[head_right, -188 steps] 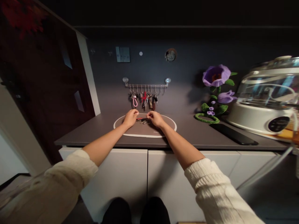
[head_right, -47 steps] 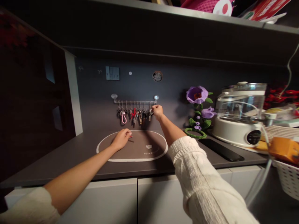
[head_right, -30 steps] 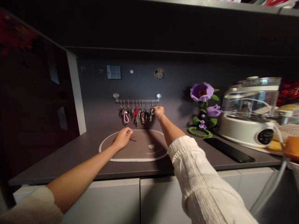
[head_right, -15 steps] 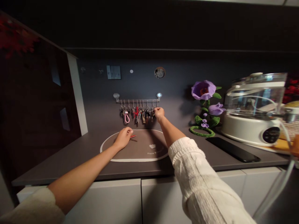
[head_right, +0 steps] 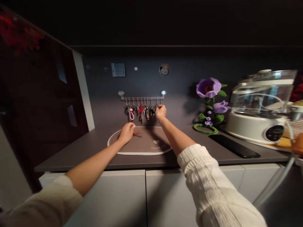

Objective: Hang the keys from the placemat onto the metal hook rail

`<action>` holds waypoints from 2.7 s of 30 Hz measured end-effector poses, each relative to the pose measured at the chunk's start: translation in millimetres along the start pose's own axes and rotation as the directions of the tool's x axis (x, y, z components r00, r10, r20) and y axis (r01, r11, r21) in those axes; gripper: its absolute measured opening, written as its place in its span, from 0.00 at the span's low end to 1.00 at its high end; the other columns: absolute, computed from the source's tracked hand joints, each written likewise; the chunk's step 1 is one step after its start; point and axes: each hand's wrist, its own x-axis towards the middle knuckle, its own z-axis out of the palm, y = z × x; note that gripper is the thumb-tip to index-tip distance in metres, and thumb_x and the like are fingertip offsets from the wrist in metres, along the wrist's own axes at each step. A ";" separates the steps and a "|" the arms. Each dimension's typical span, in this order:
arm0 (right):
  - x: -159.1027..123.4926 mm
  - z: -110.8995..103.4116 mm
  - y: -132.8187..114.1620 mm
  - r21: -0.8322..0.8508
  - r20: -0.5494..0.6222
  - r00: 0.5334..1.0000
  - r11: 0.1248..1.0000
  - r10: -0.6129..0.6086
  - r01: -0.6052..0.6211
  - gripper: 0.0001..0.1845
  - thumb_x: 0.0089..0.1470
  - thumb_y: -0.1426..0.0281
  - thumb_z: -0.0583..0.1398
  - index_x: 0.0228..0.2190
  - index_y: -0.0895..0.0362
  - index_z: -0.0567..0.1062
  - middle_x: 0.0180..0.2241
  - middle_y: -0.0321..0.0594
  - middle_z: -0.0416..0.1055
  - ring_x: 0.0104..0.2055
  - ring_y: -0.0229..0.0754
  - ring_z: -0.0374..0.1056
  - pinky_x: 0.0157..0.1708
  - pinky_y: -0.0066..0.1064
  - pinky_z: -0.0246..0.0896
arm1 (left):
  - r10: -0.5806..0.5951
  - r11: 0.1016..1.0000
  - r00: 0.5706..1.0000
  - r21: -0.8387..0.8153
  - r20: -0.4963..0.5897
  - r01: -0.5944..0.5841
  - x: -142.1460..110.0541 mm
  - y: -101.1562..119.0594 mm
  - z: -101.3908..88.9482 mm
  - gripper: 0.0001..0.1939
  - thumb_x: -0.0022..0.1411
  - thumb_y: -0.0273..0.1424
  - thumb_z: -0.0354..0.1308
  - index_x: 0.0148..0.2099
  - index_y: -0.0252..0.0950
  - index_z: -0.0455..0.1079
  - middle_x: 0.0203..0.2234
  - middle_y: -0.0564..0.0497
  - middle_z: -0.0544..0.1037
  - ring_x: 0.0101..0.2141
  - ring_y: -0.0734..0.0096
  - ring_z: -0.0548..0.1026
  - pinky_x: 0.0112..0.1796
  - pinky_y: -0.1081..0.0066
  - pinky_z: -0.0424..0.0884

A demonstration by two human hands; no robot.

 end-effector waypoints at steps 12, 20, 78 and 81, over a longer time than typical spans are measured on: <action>-96.7 15.1 5.3 0.089 0.364 0.931 0.994 0.020 -0.056 0.09 0.45 0.73 0.54 0.33 0.58 0.67 0.31 0.36 0.68 0.30 0.32 0.63 0.33 0.25 0.59 | 0.016 0.965 0.998 0.259 0.059 -0.031 -0.5 -17.5 -24.2 0.10 0.61 0.29 0.46 0.38 0.37 0.69 0.36 0.47 0.73 0.40 0.67 0.68 0.41 0.70 0.61; -118.0 9.4 19.9 -0.137 0.545 0.832 0.968 -0.102 0.209 0.04 0.45 0.76 0.56 0.27 0.58 0.70 0.28 0.36 0.70 0.29 0.33 0.62 0.35 0.26 0.57 | -0.058 0.954 0.971 0.299 0.232 -0.015 -0.8 -22.5 -19.1 0.10 0.60 0.31 0.49 0.38 0.37 0.72 0.37 0.45 0.74 0.40 0.66 0.69 0.41 0.70 0.62; -120.3 15.4 15.9 0.261 0.585 0.714 0.923 -0.385 0.284 0.11 0.47 0.62 0.57 0.26 0.57 0.66 0.22 0.31 0.63 0.22 0.32 0.58 0.27 0.27 0.55 | 0.154 0.988 0.988 0.017 0.011 -0.154 1.8 -3.6 -21.0 0.08 0.62 0.27 0.44 0.35 0.35 0.65 0.35 0.48 0.72 0.39 0.70 0.66 0.43 0.71 0.61; -119.0 16.3 17.8 0.277 0.575 0.734 0.930 -0.361 0.241 0.11 0.46 0.62 0.58 0.26 0.57 0.66 0.21 0.31 0.62 0.22 0.32 0.58 0.26 0.26 0.54 | 0.140 0.989 0.990 0.057 0.002 -0.140 0.9 -1.3 -22.8 0.09 0.62 0.27 0.43 0.36 0.34 0.65 0.36 0.47 0.72 0.40 0.69 0.67 0.44 0.70 0.61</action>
